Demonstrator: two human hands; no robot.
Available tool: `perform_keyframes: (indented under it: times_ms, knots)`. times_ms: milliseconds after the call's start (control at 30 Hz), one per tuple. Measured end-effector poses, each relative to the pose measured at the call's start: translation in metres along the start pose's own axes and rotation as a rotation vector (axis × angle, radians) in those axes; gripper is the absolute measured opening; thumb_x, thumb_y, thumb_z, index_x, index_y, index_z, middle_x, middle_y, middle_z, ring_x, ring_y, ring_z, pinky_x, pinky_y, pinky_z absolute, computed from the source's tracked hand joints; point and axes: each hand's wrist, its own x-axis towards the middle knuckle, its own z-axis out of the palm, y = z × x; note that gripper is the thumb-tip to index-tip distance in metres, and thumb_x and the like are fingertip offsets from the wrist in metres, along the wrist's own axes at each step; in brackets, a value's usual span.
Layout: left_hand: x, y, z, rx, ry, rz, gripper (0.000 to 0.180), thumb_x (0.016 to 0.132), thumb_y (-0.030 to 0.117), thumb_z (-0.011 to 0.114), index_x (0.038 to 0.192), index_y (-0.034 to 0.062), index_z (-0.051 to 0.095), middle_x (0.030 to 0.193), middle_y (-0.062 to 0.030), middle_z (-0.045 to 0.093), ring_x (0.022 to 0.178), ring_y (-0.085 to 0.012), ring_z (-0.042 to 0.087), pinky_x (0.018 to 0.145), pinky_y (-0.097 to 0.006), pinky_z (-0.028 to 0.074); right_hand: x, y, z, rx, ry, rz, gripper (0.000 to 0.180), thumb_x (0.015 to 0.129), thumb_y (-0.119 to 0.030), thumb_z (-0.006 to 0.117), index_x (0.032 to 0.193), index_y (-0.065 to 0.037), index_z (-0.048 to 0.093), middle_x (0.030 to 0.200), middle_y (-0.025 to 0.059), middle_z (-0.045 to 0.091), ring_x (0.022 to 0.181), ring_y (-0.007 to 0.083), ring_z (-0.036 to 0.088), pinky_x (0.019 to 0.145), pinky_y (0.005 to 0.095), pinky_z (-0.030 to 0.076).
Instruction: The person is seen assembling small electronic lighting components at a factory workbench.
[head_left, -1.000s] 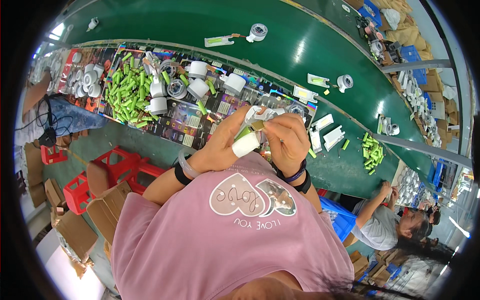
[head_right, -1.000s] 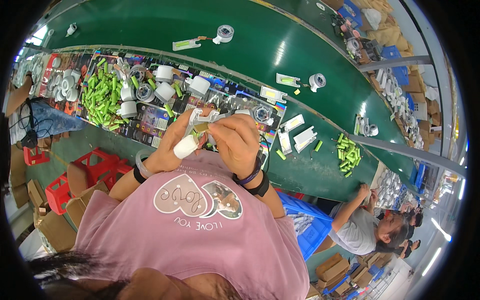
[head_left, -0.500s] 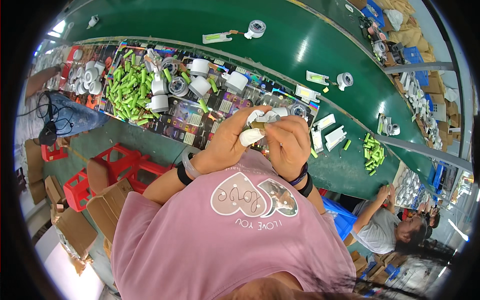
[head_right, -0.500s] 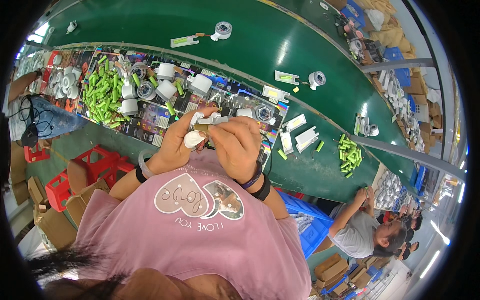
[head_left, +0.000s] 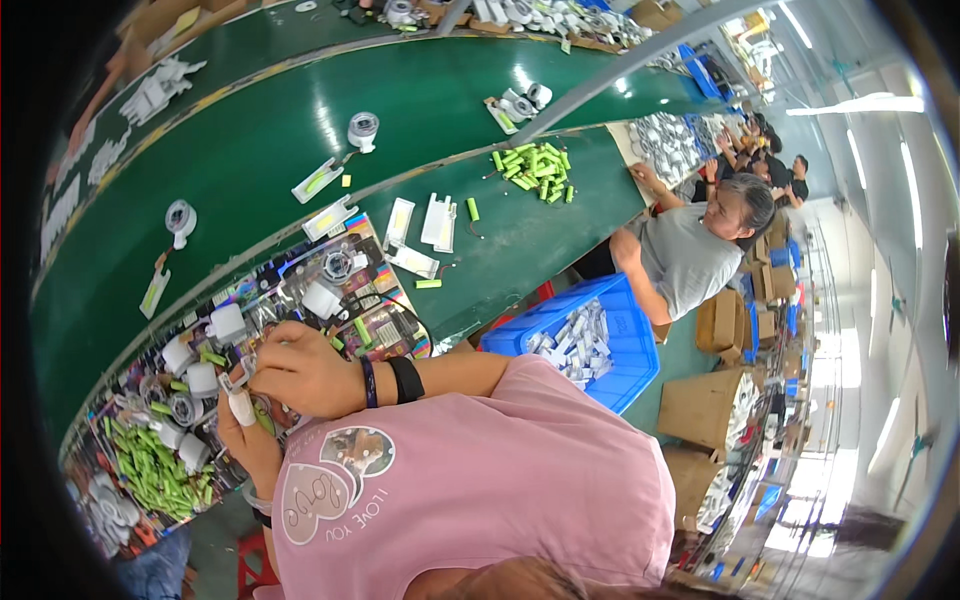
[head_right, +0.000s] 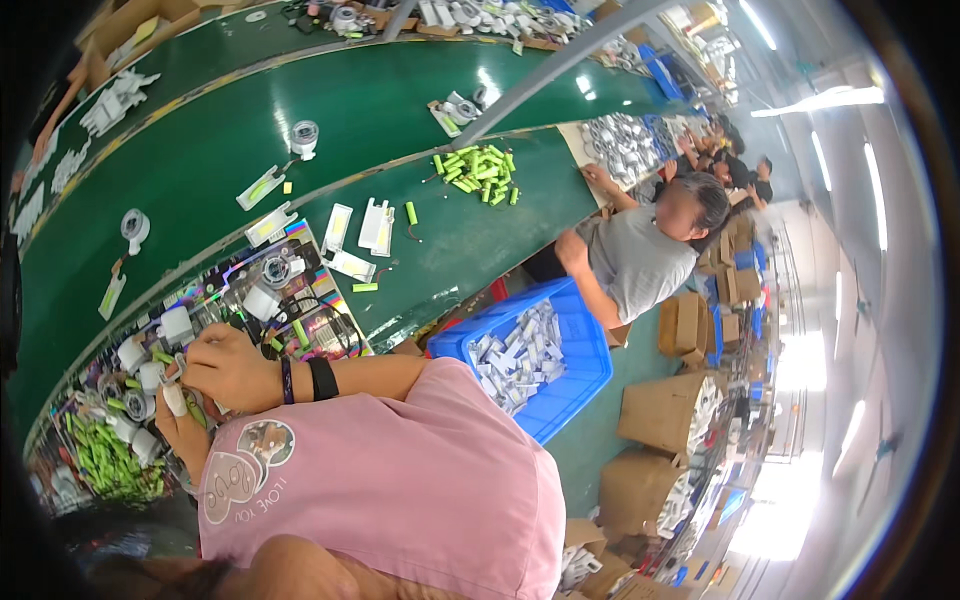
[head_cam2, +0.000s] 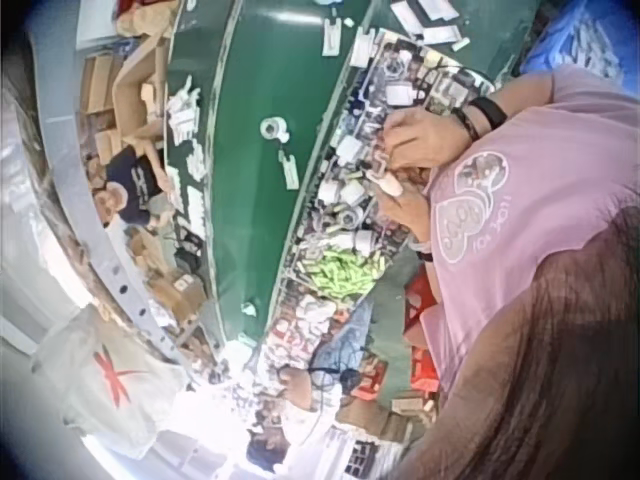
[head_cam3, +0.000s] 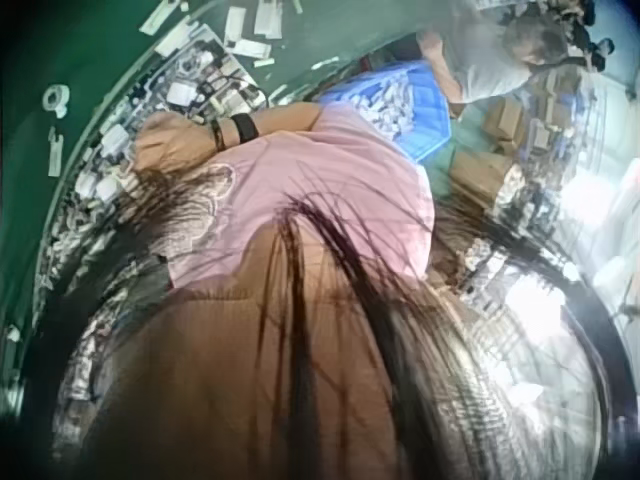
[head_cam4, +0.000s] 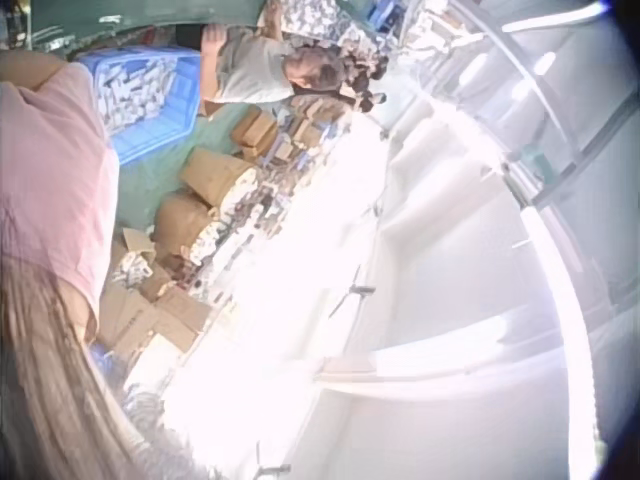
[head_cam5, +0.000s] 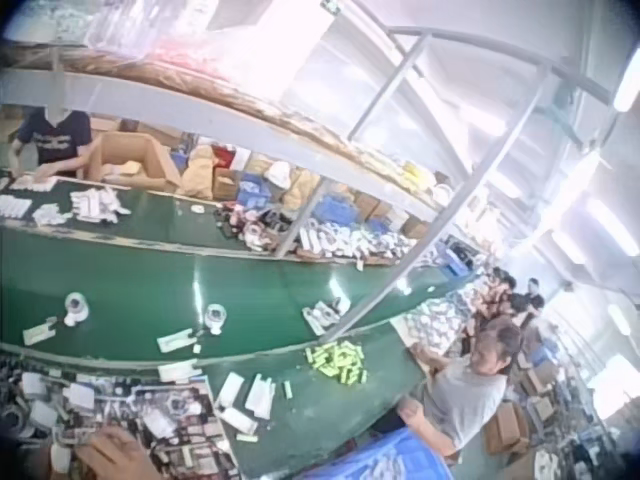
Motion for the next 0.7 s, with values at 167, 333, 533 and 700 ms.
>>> perform_keyframes:
  times_ms: [167, 333, 533, 700]
  knots:
    - [0.009, -0.005, -0.002, -0.036, -0.035, -0.051, 0.034, 0.098, 0.019, 0.039, 0.119, -0.0031, 0.054, 0.085, -0.0092, 0.062, 0.058, -0.0111, 0.055, 0.051, -0.023, 0.043, 0.001, 0.011, 0.002, 0.002, 0.032, -0.005, 0.018, 0.065, -0.014, 0.062, 0.082, -0.01, 0.063, 0.08, 0.0019, 0.054, 0.08, 0.0183, 0.056, 0.078, 0.0348, 0.045]
    - [0.022, 0.004, -0.01, 0.241, -0.046, -0.09, 0.035, 0.093, 0.015, 0.044, 0.122, -0.0002, 0.054, 0.11, -0.0124, 0.062, 0.102, -0.0171, 0.057, 0.089, -0.031, 0.044, 0.017, 0.024, -0.005, 0.128, -0.154, 0.071, 0.02, 0.065, -0.012, 0.064, 0.085, -0.01, 0.062, 0.081, 0.0036, 0.058, 0.077, 0.0227, 0.058, 0.07, 0.0381, 0.046]
    - [0.048, 0.018, -0.015, 0.069, -0.192, -0.143, 0.031, 0.085, 0.016, 0.064, 0.11, -0.0003, 0.058, 0.087, -0.0039, 0.061, 0.076, -0.0104, 0.057, 0.069, -0.025, 0.046, 0.029, 0.033, 0.005, 0.172, -0.155, 0.15, 0.016, 0.069, -0.001, 0.071, 0.082, -0.007, 0.065, 0.076, 0.0059, 0.061, 0.07, 0.0241, 0.059, 0.065, 0.0348, 0.047]
    - [0.055, 0.025, -0.016, -0.164, -0.15, -0.248, 0.023, 0.09, 0.019, 0.06, 0.105, 0.0014, 0.057, 0.074, -0.0015, 0.058, 0.063, -0.0063, 0.054, 0.057, -0.022, 0.044, 0.041, 0.04, 0.014, 0.277, -0.255, 0.196, 0.016, 0.07, -0.002, 0.07, 0.083, -0.005, 0.061, 0.077, 0.0076, 0.061, 0.067, 0.0257, 0.059, 0.061, 0.0357, 0.047]
